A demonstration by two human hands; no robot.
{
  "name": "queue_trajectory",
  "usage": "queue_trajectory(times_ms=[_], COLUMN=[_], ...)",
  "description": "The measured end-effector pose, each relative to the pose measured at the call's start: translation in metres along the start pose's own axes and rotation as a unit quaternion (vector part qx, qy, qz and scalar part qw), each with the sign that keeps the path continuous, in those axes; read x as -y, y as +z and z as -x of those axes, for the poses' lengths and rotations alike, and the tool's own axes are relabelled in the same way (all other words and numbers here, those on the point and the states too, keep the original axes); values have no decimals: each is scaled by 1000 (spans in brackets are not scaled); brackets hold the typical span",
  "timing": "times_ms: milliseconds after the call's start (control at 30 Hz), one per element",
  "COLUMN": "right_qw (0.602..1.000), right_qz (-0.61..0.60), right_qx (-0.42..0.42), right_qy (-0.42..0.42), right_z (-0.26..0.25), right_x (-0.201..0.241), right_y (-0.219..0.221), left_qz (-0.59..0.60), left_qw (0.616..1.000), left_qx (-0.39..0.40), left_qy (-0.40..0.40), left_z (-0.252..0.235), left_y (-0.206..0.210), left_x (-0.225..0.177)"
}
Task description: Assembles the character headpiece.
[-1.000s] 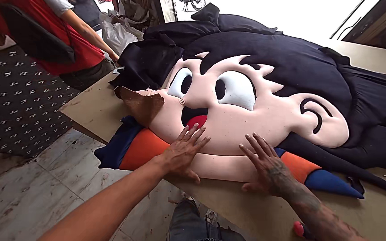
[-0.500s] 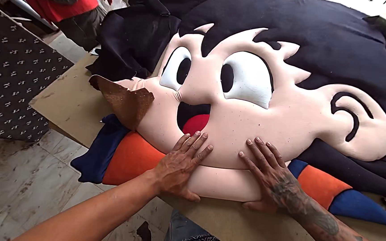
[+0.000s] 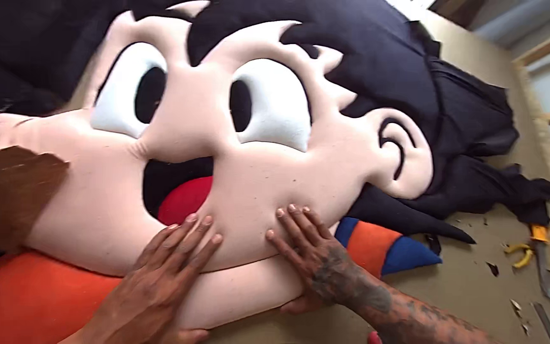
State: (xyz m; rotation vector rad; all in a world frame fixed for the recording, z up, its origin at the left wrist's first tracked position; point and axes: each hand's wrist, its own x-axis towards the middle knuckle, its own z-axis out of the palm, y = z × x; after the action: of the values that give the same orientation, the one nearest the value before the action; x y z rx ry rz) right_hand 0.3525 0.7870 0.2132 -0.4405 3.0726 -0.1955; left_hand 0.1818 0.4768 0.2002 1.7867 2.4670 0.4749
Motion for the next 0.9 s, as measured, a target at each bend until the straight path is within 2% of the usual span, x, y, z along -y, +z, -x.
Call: queue_trajectory(times_ms=[200,367,500,600,667,767,900], right_qw=[999,996,994,995,993,976,968], right_qz=[6,22,34,20,-5,17,76], right_qx=[23,-26,-65,-60,-72,-108,-74], right_qy=[43,85,81,77,95,186,225], right_z=[0,-5,-6,-3,14,68,115], right_x=[20,40,39,36,26,-1,-27], right_y=[-3,9,16,7,-13,-32,-16], left_qz=[-35,-43,-42,-39,-38,-33,-27], left_qw=[999,999,999,999,999,999,999], left_qx=[-13,-5,-8,-5,-6,-5,-13], left_qy=[13,15,17,19,18,10,12], left_z=[1,2,3,1,0,3,1], left_y=[1,-1,1,0,0,1,0], left_x=[-2,-3,-3,-4,-3,-5,-4])
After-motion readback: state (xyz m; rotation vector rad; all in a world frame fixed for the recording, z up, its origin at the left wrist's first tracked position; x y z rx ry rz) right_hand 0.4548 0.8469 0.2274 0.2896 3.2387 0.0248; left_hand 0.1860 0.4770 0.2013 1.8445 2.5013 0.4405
